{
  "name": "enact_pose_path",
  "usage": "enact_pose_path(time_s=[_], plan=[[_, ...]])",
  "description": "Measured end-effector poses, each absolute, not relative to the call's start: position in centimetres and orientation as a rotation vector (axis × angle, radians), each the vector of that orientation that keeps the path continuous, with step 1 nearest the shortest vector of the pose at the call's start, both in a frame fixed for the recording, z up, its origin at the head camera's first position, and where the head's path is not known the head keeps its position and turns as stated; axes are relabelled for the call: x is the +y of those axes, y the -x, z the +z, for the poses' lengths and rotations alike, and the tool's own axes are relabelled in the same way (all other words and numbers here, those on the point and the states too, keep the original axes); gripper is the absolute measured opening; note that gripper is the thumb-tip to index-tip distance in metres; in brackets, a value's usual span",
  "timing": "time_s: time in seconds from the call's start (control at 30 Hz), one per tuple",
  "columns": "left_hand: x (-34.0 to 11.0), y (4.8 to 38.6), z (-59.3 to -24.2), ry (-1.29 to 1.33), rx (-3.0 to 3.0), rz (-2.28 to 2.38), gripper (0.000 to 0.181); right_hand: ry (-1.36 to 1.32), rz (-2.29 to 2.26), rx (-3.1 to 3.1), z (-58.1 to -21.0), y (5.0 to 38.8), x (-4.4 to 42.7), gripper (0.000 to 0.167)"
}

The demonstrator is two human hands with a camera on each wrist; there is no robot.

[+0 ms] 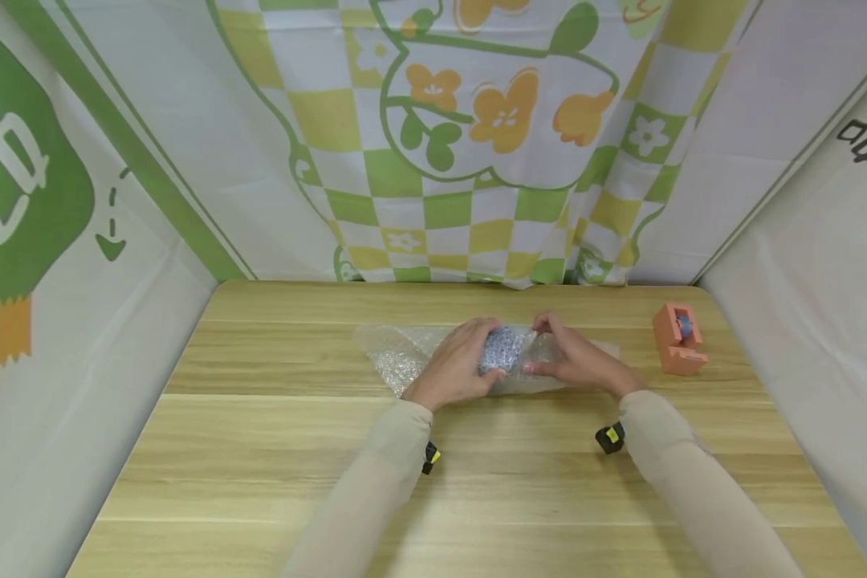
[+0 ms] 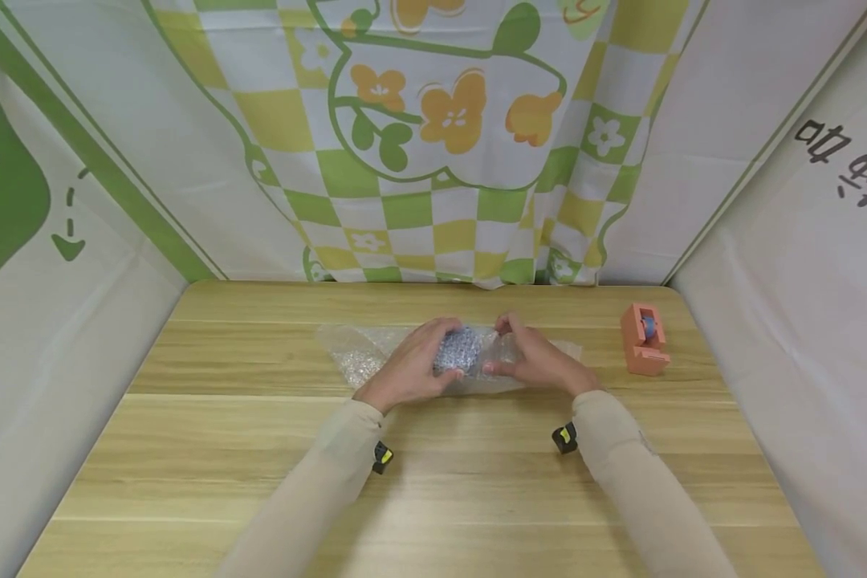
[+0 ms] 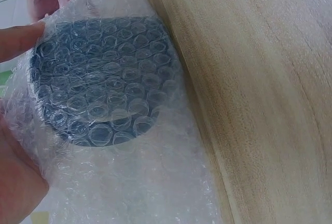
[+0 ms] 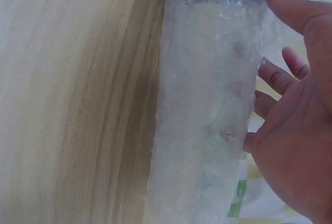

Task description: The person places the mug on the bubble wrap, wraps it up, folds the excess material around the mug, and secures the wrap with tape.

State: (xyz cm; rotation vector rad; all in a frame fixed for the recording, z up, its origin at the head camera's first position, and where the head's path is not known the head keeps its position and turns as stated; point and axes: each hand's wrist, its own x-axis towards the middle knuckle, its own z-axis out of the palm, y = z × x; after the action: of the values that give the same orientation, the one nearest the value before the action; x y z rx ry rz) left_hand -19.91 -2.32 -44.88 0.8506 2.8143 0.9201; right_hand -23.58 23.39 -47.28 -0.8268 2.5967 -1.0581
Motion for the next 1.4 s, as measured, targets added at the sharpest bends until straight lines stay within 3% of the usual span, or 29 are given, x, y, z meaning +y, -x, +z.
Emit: enact_pose_path(time_s=[0.43, 0.7, 0.9, 1.07, 1.4], plan=[[-2.4, 20.0, -45.2, -0.866, 2.815, 0.935, 0.077, 0.710, -1.075, 2.426, -46.9, 25.5, 22.9, 0.052], [-2.4, 20.0, -45.1, -0.871, 2.818, 0.905, 0.078, 0.594, -0.991, 2.360, -46.2, 26.1, 22.6, 0.067], [-2.3, 19.9, -44.9, -0.865, 2.815, 0.893, 0.078, 0.642, -0.943, 2.348, -45.8, 26.3, 22.5, 0.061], [-2.2, 19.9, -44.9, -0.863, 2.819, 0.874, 0.078, 0.571, -0.995, 2.308, -45.6, 26.1, 23.6, 0.068], [-2.3, 19.9, -44.9, -0.870, 2.826, 0.869, 0.078, 0.598, -1.181, 2.231, -46.3, 26.1, 24.4, 0.045]])
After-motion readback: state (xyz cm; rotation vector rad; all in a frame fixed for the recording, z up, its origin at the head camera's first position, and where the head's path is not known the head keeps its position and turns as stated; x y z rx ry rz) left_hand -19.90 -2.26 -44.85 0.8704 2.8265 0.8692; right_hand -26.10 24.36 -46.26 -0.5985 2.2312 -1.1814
